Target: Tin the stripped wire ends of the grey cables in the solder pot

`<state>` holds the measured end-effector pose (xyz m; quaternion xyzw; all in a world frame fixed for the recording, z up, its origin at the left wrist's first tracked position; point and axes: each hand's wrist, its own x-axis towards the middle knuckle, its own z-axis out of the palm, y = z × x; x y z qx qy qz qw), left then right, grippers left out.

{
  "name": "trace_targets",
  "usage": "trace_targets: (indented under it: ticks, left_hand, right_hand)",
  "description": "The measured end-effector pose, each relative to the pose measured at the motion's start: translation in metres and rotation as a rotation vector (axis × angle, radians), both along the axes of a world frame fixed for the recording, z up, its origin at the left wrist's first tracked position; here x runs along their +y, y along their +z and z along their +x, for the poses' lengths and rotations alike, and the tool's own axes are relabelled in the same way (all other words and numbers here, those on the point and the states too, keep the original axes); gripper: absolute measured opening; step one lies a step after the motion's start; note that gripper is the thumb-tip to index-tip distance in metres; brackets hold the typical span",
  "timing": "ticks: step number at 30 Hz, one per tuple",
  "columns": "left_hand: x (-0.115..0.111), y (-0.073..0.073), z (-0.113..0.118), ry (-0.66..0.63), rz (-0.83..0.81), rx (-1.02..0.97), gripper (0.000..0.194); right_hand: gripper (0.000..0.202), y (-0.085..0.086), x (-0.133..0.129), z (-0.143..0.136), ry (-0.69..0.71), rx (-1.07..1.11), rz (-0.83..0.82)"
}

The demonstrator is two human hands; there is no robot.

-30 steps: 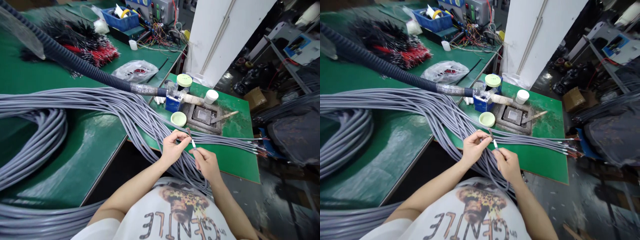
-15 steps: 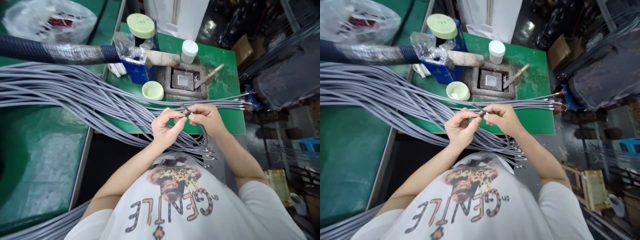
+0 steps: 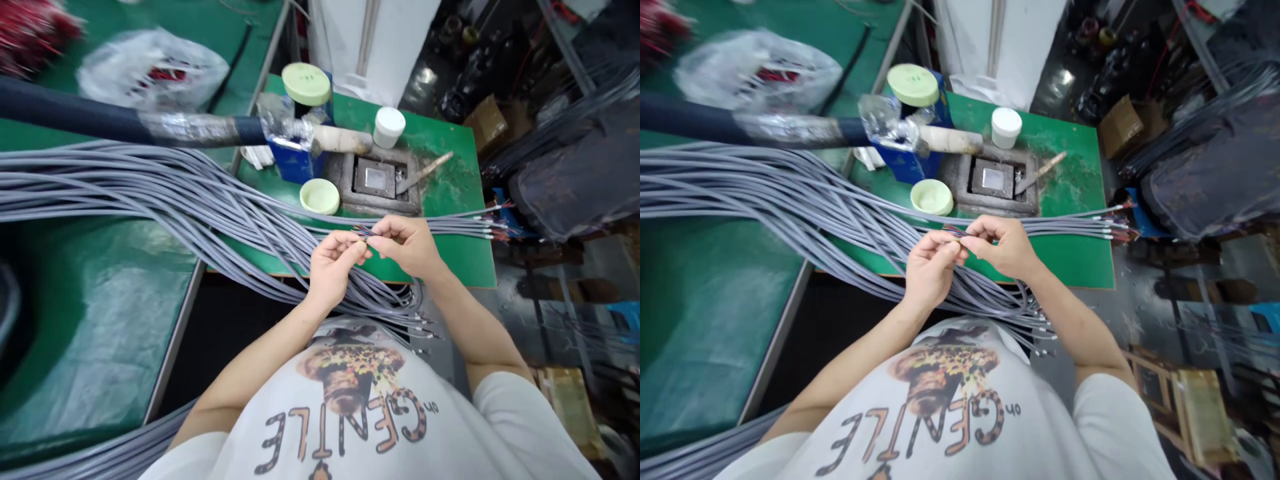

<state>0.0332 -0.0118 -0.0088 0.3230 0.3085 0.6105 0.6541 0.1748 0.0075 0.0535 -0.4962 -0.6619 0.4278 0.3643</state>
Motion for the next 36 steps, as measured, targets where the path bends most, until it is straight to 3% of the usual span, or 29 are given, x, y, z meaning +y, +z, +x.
trace_targets:
  ticks: [4, 9, 13, 16, 26, 32, 36]
  left_hand:
    - [0.0, -0.004, -0.017, 0.065, 0.077, 0.185, 0.019]
    - [0.0, -0.02, -0.035, 0.285, 0.409, 0.648, 0.021]
    - [0.004, -0.036, -0.037, 0.286, 0.709, 1.025, 0.014]
    - [0.006, -0.042, -0.035, 0.279, 0.837, 1.199, 0.012]
    - [0.008, -0.045, -0.038, 0.308, 0.886, 1.225, 0.012]
    - [0.008, -0.047, -0.037, 0.298, 0.879, 1.22, 0.013]
    - [0.008, -0.048, -0.038, 0.302, 0.875, 1.211, 0.013]
  right_hand:
    - [0.019, -0.005, 0.027, -0.005, -0.037, -0.018, -0.034]
    - [0.021, -0.007, 0.068, -0.015, -0.019, -0.146, -0.029]
    - [0.02, -0.016, 0.101, -0.025, 0.051, -0.298, -0.005]
    - [0.019, -0.024, 0.122, -0.035, 0.098, -0.429, 0.005]
    - [0.015, -0.032, 0.148, -0.073, 0.17, -0.919, 0.121]
    - [0.016, -0.038, 0.151, -0.077, 0.179, -0.98, 0.122]
    - [0.016, -0.028, 0.149, -0.068, 0.174, -0.945, 0.152]
